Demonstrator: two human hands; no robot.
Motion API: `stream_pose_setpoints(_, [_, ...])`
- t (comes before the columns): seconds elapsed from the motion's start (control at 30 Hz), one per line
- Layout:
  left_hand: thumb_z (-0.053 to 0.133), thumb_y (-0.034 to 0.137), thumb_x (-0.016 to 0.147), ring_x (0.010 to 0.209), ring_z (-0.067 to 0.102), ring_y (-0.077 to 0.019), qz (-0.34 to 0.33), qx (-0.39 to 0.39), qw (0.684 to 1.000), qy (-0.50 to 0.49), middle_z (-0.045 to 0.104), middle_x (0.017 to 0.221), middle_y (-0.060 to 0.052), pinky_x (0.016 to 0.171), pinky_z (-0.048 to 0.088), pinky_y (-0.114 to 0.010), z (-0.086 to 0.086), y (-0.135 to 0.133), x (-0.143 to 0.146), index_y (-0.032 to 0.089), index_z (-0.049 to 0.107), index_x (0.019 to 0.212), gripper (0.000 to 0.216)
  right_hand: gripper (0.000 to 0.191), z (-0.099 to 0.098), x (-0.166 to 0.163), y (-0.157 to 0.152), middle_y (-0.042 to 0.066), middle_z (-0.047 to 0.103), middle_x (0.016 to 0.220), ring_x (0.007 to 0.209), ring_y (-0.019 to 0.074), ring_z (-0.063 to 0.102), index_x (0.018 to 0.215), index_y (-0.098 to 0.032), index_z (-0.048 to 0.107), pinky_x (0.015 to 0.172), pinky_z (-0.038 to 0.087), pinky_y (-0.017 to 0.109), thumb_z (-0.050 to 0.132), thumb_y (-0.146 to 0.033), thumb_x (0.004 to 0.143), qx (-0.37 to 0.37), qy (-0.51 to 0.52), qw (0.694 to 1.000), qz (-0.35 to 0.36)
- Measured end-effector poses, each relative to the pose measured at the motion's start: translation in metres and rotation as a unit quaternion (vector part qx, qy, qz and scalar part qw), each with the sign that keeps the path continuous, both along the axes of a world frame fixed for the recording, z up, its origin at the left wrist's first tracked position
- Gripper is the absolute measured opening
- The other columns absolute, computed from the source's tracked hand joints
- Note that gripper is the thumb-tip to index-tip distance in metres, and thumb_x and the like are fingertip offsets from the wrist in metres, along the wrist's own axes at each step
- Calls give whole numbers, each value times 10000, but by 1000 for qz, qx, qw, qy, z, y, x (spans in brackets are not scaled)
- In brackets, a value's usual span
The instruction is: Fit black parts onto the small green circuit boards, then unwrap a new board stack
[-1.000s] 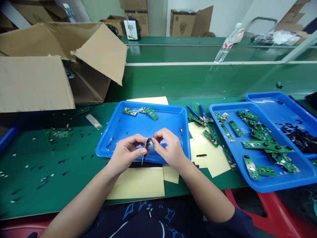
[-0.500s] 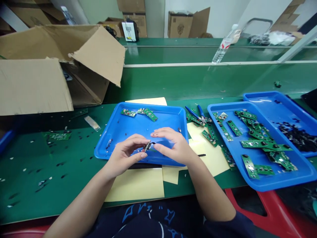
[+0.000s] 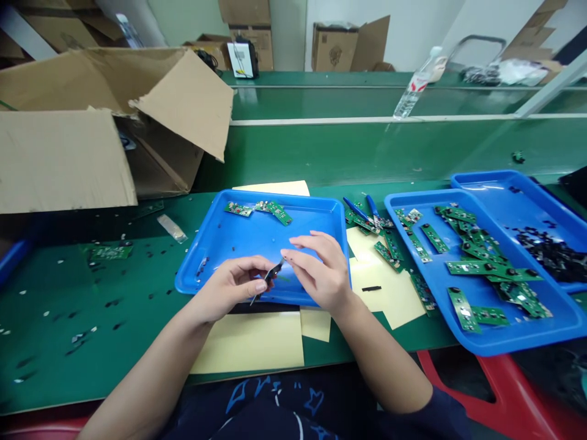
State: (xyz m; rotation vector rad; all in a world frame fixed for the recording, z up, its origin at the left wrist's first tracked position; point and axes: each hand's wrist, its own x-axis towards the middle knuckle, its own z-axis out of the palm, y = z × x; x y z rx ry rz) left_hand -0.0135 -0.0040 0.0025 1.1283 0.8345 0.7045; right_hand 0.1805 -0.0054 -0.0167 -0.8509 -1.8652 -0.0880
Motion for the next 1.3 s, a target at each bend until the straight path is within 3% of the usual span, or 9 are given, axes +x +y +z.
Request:
stream_pose_setpoints(0.23, [726,314,689,747,566,-144,22,99,994,44,650,849,-57,688,485,-280,1,-1,-1,143,665,894,274,316,-1,-3,-6,41,660,926,819,202,638,985,-312,656,810,529,468,551,-92,783,-5,2,1000,10])
stream_pose_setpoints(0.33, [695,329,732,768,580,-156,42,202,975,87,638,880,-71,695,499,-293,-1,-1,-4,154,661,933,269,390,0,-6,-8,64,610,1061,848,225,632,1141,-344,586,805,524,496,544,-171,793,-34,46,997,47])
stream_pose_setpoints(0.4, [673,304,760,794,579,-164,86,318,932,149,621,906,-78,707,501,-302,-3,0,-6,164,650,970,254,509,2,-5,-7,71,565,1140,852,231,626,1307,-373,426,809,516,500,533,-318,813,-58,142,985,75])
stream_pose_setpoints(0.47, [655,259,780,842,572,-178,125,445,860,214,610,923,-80,733,497,-315,-5,1,-7,177,634,1003,238,558,4,2,-3,73,570,1114,848,228,629,1379,-362,305,820,509,480,433,-473,847,-91,247,961,82])
stream_pose_setpoints(0.63, [578,133,823,883,567,-177,108,653,707,249,604,938,-71,762,494,-334,-10,-1,-6,208,583,1055,244,612,7,34,13,78,633,918,865,211,636,1190,-274,543,812,510,423,102,-573,888,-234,442,865,42])
stream_pose_setpoints(0.77, [530,70,829,898,569,-181,63,706,655,263,612,932,-82,815,497,-370,-11,-5,-3,173,569,1063,259,352,4,40,18,46,685,868,804,180,648,980,-247,648,748,522,357,401,-478,880,-363,386,844,83])
stream_pose_setpoints(0.97, [478,81,851,888,587,-182,76,730,609,302,628,911,-75,803,512,-371,-10,-3,-6,201,583,1048,254,298,9,13,4,33,694,743,681,148,616,750,-176,649,628,478,270,538,-437,840,-574,76,790,203])
stream_pose_setpoints(1.13, [501,89,841,875,595,-184,108,729,604,301,632,895,-80,770,518,-358,-10,3,-9,200,583,1048,249,282,11,4,1,31,687,718,658,132,603,717,-177,572,620,470,264,582,-446,804,-620,147,738,224])
stream_pose_setpoints(1.3, [590,165,821,821,597,-178,146,686,646,301,629,900,-79,671,511,-300,-16,2,-8,213,582,1073,257,294,5,-2,1,11,648,636,588,112,565,680,-174,540,606,445,261,607,-437,793,-636,234,690,253])
